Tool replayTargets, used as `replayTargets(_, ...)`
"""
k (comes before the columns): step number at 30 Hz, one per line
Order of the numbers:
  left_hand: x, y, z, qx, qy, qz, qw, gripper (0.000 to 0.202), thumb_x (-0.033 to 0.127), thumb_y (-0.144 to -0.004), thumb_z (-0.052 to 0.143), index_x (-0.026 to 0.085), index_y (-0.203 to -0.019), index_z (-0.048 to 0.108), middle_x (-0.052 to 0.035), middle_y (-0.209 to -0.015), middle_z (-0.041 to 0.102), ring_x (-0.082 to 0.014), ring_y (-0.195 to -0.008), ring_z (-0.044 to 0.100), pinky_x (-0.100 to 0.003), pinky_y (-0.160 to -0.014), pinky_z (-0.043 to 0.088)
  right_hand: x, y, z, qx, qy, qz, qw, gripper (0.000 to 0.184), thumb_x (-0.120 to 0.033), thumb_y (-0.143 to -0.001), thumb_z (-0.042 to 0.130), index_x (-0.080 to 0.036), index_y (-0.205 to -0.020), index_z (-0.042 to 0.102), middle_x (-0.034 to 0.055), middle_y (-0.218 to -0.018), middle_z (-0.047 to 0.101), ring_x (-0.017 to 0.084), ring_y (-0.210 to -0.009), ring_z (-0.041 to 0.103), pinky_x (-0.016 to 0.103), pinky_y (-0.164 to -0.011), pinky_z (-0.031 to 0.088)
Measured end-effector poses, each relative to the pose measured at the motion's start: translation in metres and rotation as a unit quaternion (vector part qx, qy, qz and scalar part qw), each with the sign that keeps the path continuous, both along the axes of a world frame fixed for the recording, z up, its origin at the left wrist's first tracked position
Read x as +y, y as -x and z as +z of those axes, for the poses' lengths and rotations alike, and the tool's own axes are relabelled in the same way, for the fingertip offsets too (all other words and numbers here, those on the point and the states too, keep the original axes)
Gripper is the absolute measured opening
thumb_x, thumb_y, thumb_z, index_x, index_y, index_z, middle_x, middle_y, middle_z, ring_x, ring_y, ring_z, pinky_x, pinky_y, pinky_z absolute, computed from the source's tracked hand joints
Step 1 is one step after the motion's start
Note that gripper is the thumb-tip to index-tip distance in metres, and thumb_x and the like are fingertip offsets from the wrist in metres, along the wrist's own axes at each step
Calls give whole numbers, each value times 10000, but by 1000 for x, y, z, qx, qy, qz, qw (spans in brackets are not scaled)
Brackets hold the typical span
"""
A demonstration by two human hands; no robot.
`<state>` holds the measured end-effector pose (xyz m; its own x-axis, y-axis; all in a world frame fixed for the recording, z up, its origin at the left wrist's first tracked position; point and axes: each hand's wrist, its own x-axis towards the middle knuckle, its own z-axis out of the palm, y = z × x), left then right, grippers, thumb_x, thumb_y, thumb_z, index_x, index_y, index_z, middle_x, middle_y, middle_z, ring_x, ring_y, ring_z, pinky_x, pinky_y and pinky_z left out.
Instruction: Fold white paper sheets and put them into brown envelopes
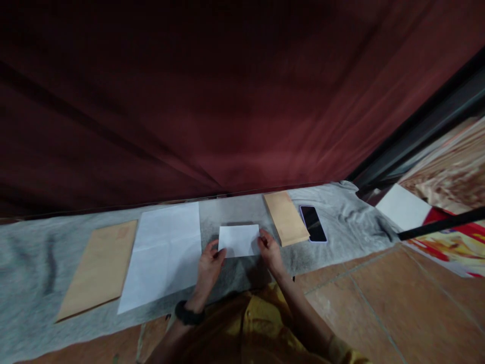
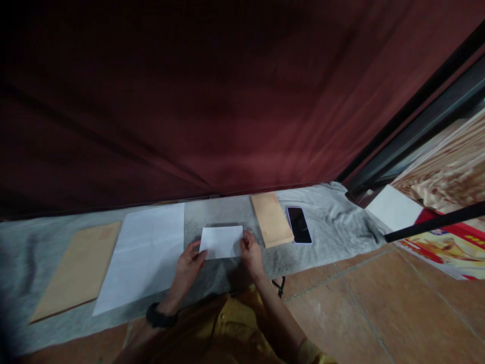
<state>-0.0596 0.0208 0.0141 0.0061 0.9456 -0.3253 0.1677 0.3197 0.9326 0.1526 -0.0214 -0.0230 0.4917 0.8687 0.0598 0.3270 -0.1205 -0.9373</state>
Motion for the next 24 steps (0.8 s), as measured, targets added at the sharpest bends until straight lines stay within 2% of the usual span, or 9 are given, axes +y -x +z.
replayTargets(2,-2,-1,-2,45,4,-18,999,586,447,-720,731,161,-1219,617,46,-610,621,-147,-451,538,-253,-437,371,-6,2,2,-107,-9,3,994,425,-311,-973,487,-150,-1332,649,114,-1028,746,244,-910,709,374,-854,579)
replayTargets(5,-7,-4,0,65,22,-35,997,587,390,-781,662,159,-1312,562,42,-638,630,-159,-449,562,-258,-421,387,-14,11,4,-274,-24,22,961,455,-217,-1012,415,-136,-1425,586,174,-1210,696,274,-1101,672,431,-976,550)
replayTargets(8,-12,-6,3,78,45,-35,995,606,353,-805,633,143,-1363,518,45,-635,623,-166,-435,562,-269,-411,397,-20,27,4,-359,-36,83,929,466,-177,-1021,422,-134,-1466,551,182,-1345,652,274,-1225,626,438,-1045,527)
replayTargets(10,-15,-7,3,89,44,-39,994,591,339,-820,618,143,-1367,509,46,-631,623,-170,-438,567,-276,-422,410,-22,39,2,-384,-44,129,913,477,-191,-1025,458,-133,-1494,525,170,-1456,600,270,-1328,571,433,-1103,496)
replayTargets(12,-17,-7,2,101,38,-47,993,571,329,-840,591,153,-1375,499,44,-636,630,-174,-446,572,-282,-434,418,-23,49,-1,-403,-37,141,904,502,-259,-1038,495,-133,-1525,494,163,-1529,548,284,-1410,508,453,-1152,454)
replayTargets(17,-18,-6,0,161,9,-65,985,571,289,-853,576,138,-1397,495,34,-639,636,-189,-500,594,-301,-502,439,-26,51,-8,-448,-5,76,891,572,-378,-1067,484,-128,-1578,422,174,-1608,458,306,-1491,422,494,-1201,376)
replayTargets(24,-19,-3,-7,204,-46,-95,973,563,296,-901,563,132,-1435,492,-7,-723,683,-220,-618,652,-328,-601,464,-25,37,-6,-457,30,63,887,571,-332,-1079,440,-117,-1604,377,158,-1611,455,295,-1490,430,478,-1222,340)
